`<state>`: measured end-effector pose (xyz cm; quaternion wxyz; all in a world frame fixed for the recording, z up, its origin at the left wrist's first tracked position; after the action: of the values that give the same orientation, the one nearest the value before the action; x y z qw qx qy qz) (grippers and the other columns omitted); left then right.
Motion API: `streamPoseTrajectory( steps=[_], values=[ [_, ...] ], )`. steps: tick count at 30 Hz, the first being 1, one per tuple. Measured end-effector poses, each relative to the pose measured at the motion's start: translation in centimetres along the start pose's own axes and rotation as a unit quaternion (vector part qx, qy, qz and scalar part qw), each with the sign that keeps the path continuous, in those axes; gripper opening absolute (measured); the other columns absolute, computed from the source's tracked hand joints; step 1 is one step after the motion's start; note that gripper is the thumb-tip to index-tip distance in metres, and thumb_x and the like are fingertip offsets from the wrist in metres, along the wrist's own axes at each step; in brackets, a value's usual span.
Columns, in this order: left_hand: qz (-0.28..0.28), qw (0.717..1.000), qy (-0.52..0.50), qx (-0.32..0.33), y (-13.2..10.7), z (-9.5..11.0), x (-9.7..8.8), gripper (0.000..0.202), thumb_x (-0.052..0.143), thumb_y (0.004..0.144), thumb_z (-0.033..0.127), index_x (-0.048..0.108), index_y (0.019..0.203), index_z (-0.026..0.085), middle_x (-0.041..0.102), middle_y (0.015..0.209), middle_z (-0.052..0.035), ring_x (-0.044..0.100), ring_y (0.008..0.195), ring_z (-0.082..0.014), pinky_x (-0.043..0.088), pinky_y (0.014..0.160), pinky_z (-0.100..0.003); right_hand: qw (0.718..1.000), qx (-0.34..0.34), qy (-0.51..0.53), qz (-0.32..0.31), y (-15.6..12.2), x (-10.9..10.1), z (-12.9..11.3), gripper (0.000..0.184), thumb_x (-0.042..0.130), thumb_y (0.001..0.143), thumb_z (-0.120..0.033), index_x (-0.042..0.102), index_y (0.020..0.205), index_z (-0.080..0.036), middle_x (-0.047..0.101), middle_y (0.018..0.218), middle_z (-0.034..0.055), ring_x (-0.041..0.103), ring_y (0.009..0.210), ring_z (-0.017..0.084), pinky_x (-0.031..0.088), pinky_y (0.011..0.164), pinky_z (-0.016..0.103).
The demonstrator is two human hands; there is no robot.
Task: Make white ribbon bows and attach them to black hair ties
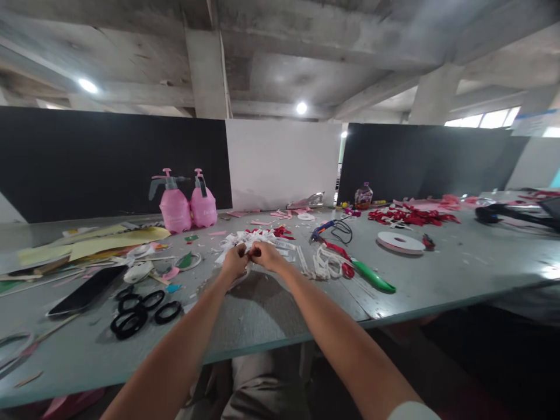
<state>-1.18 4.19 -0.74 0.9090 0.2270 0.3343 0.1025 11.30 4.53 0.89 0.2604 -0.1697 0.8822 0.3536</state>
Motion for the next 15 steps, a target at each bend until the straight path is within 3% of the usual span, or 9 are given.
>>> streamPoseTrajectory(
  steps=[15],
  values=[
    [-0.009, 1.000, 0.008, 0.018, -0.11, 0.42, 0.28, 0.007, 0.044, 0.062, 0.011, 0.044, 0.063, 0.018, 0.044, 0.057, 0.0033, 0.040, 0.059, -0.0124, 0.027, 0.057, -0.024, 1.000, -0.019, 0.000, -0.001, 0.18, 0.96, 0.35, 0.010, 0.056, 0.067, -0.018, 0.049, 0.075, -0.018, 0.047, 0.064, -0.0055, 0.043, 0.060, 0.011, 0.029, 0.056, 0.021]
  ],
)
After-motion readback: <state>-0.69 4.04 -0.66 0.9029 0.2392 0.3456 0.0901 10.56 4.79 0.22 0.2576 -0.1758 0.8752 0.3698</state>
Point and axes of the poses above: each hand's wrist, its own y-axis towards the middle knuckle, its own x-axis out of the palm, z = x × y, the point moved 6 cm from there along y, towards the middle knuckle
